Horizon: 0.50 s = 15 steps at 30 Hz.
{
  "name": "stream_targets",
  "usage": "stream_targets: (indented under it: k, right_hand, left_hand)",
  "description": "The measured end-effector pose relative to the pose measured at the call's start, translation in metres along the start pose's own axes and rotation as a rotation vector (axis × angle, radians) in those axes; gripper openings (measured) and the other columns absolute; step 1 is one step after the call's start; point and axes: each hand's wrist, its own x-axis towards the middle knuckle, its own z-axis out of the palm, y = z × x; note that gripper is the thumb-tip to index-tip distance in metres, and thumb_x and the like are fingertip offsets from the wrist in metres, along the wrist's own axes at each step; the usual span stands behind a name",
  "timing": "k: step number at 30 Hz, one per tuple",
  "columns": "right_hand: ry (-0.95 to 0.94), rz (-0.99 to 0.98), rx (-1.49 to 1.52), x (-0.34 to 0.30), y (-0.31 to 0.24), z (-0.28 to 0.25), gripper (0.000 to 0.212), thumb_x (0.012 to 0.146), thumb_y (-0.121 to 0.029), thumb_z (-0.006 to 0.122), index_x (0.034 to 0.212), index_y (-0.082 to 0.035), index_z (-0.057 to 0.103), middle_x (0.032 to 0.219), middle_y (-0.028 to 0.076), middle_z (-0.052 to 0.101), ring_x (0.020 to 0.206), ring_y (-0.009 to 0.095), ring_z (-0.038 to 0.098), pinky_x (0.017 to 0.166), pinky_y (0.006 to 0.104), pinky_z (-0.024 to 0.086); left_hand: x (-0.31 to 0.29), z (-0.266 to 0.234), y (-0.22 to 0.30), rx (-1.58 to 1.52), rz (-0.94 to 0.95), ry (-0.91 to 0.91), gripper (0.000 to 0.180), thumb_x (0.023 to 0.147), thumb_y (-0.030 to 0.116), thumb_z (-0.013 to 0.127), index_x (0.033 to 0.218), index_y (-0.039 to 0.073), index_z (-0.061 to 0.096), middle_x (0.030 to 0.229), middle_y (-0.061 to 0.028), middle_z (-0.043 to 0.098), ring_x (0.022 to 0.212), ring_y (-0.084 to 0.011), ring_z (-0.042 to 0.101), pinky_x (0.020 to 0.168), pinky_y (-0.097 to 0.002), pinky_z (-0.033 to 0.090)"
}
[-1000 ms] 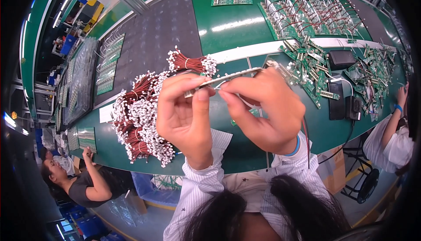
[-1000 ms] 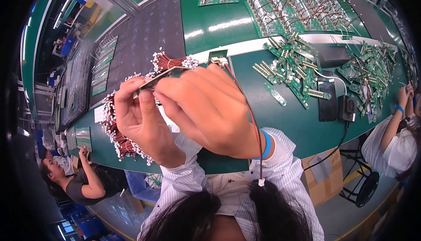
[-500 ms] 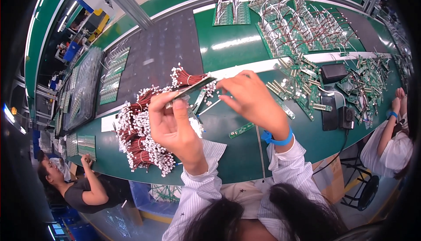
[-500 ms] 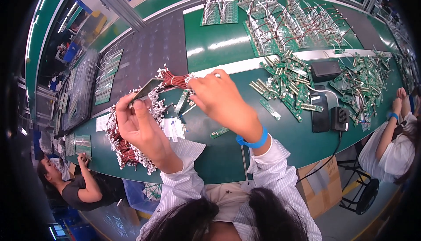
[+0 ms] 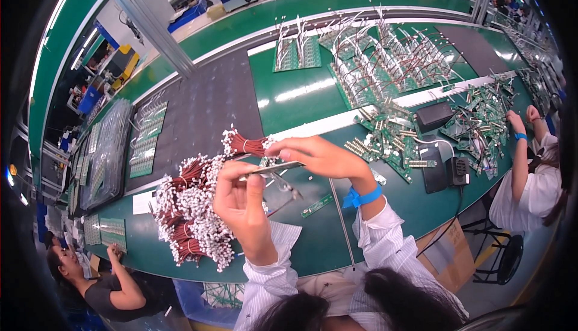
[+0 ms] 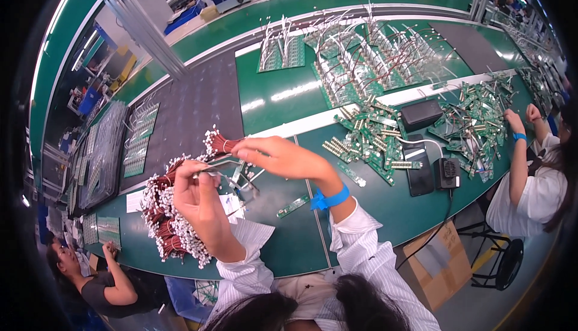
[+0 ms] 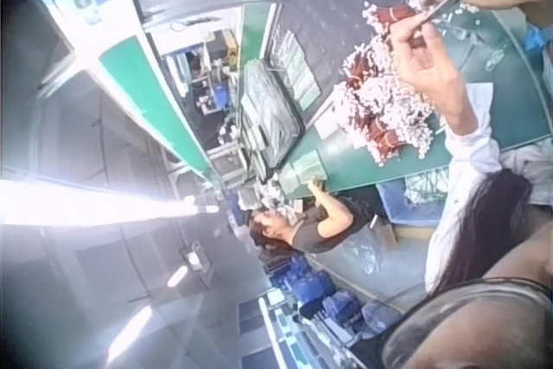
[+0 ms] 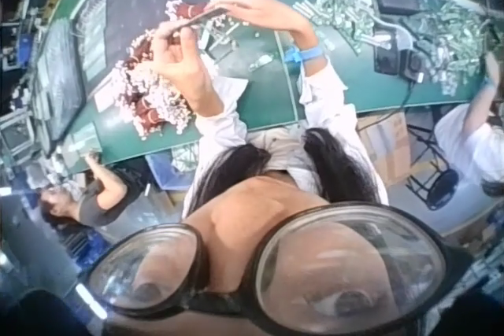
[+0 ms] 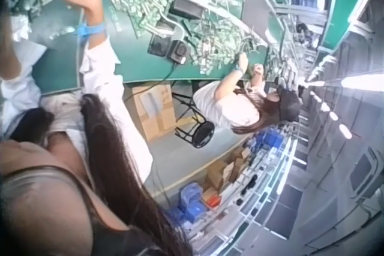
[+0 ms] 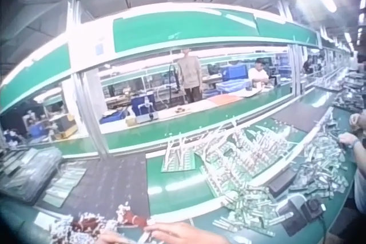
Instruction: The person connects wire harnesses to printed circuit boards by hand at an assembly station.
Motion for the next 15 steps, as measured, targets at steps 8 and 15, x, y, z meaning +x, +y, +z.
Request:
stream_targets:
  k: [8, 15]
  right_hand:
    - [-0.414, 0.164, 0.082, 0.001, -0.007, 0.001, 0.026, 0.084, -0.023, 0.045, 0.083, 0.002, 0.055, 0.071, 0.01, 0.06, 0.062, 0.016, 0.058, 0.061, 0.0284, 0.045]
    - [-0.28, -0.028, 0.062, 0.003, -0.001, 0.008, 0.032, 0.086, -0.026, 0.043, 0.082, 0.003, 0.057, 0.071, 0.008, 0.058, 0.065, 0.012, 0.056, 0.06, 0.0244, 0.045]
  left_hand:
    - [-0.005, 0.015, 0.005, -0.058, -0.095, -0.129, 0.008, 0.079, 0.004, 0.051, 0.083, -0.002, 0.047, 0.079, -0.0044, 0.043, 0.066, -0.0067, 0.043, 0.058, -0.0181, 0.034]
    - [-0.007, 0.009, -0.003, -0.164, -0.185, -0.138, 0.01, 0.075, -0.002, 0.053, 0.085, -0.003, 0.05, 0.077, -0.0042, 0.047, 0.064, -0.0074, 0.046, 0.056, -0.0174, 0.037]
